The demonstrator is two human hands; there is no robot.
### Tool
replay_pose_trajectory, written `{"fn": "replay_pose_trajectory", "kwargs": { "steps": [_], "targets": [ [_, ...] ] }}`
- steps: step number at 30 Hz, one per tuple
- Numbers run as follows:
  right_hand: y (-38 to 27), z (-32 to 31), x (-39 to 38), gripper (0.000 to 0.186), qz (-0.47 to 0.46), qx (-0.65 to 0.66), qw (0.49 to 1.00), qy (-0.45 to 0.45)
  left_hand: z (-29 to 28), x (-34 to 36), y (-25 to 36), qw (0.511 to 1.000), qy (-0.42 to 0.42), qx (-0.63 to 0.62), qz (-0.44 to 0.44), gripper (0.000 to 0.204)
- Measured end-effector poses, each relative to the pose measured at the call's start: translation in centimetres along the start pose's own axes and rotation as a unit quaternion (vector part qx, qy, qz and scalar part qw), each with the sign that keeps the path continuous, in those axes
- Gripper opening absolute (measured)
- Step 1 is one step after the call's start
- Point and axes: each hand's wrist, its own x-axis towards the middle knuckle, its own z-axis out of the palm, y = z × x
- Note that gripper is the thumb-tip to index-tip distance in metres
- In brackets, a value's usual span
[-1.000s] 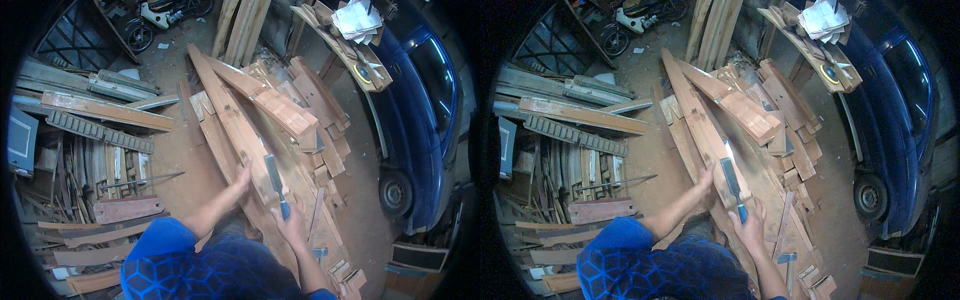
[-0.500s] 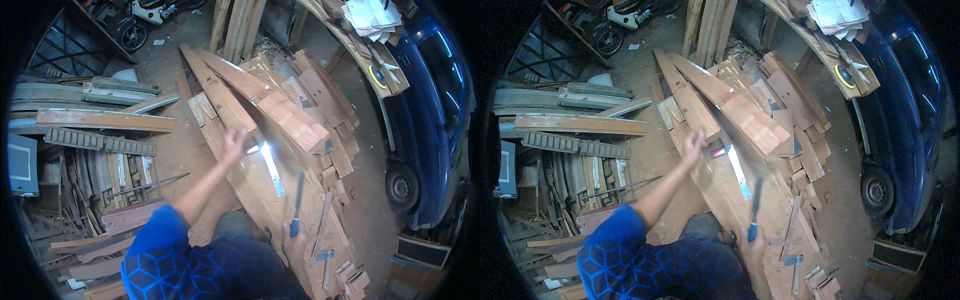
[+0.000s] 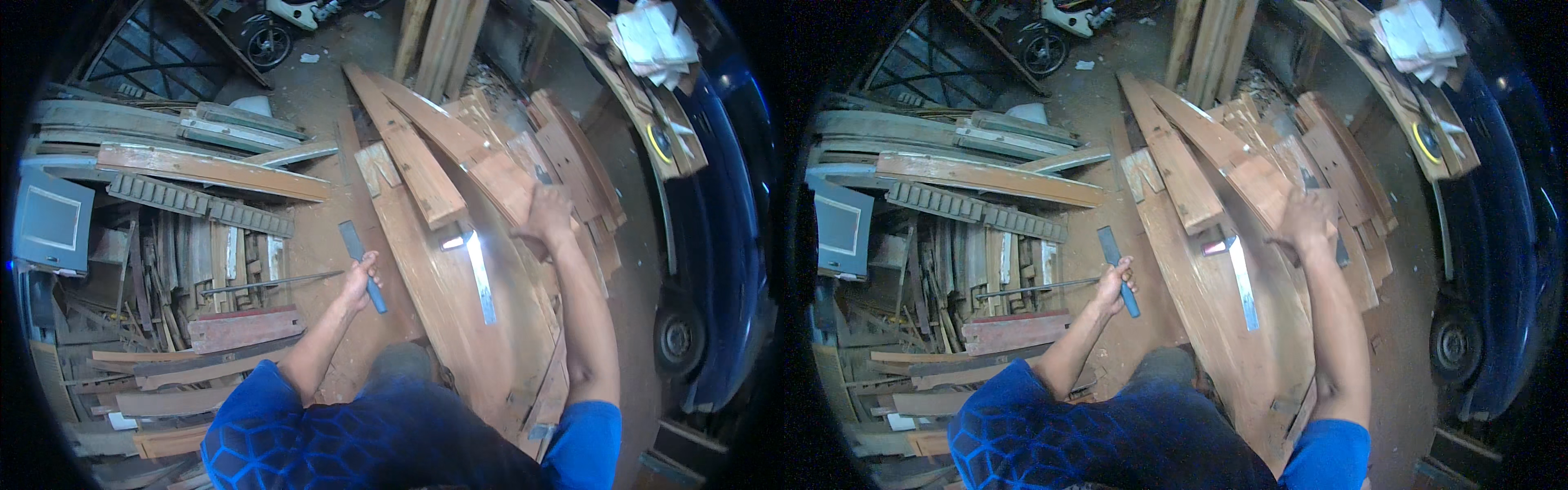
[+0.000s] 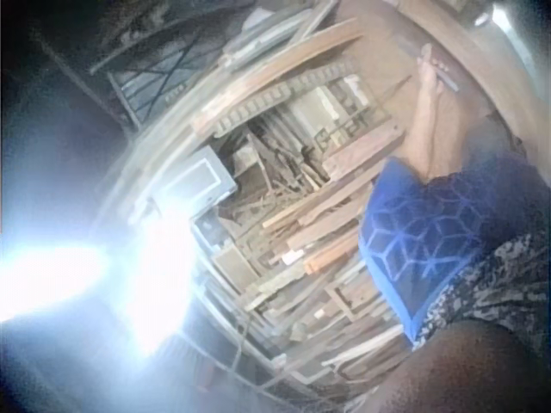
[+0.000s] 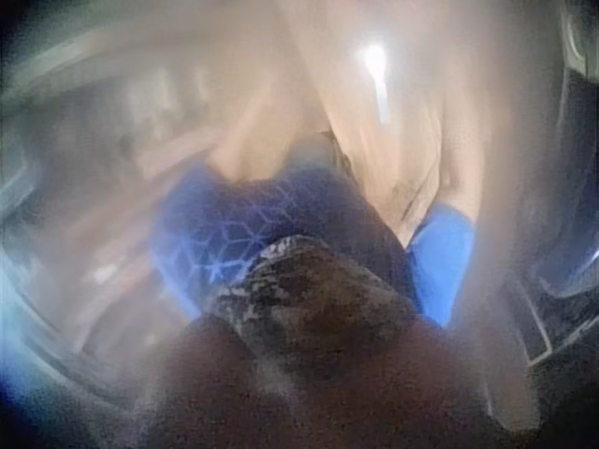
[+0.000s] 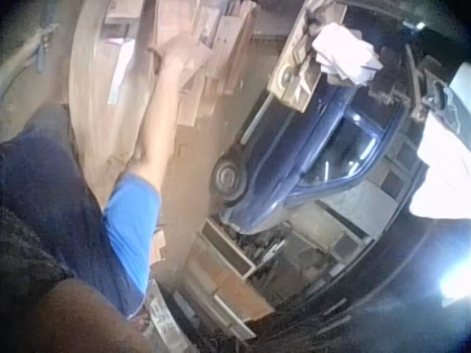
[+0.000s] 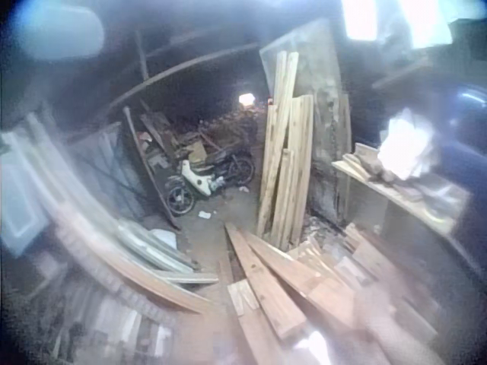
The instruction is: The person uses a chisel and a wooden mallet to carve and shape a long, curved piece of wood on a workbench. They repeatedly position the chisel against the wood and strike it with the mallet to remove material, occasionally adjusting the wood's position to work on different sections.
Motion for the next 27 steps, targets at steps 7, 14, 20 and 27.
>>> {"fn": "replay_pose_trajectory", "kwargs": {
  "steps": [7,14,20,27],
  "targets": [
    [-0.7,0.1,-4.0,0.122,-0.014,-0.022,0.999,0.046,6.1,-3.0,-7.0,0.999,0.009,0.024,-0.041,0.022],
    [3.0,-6.8,-23.3,0.104,0.023,0.133,0.989,-0.063,12.4,-6.0,-13.0,0.999,0.016,-0.001,-0.029,0.024],
    [9.9,-7.2,-43.6,0.111,0.082,0.131,0.988,-0.017,13.1,-1.4,-15.2,0.998,-0.004,-0.056,-0.041,0.051],
    [16.3,-10.3,-66.4,0.126,0.198,0.093,0.976,-0.021,19.3,3.6,-12.8,0.990,-0.064,-0.098,-0.082,0.090]
  ]
}}
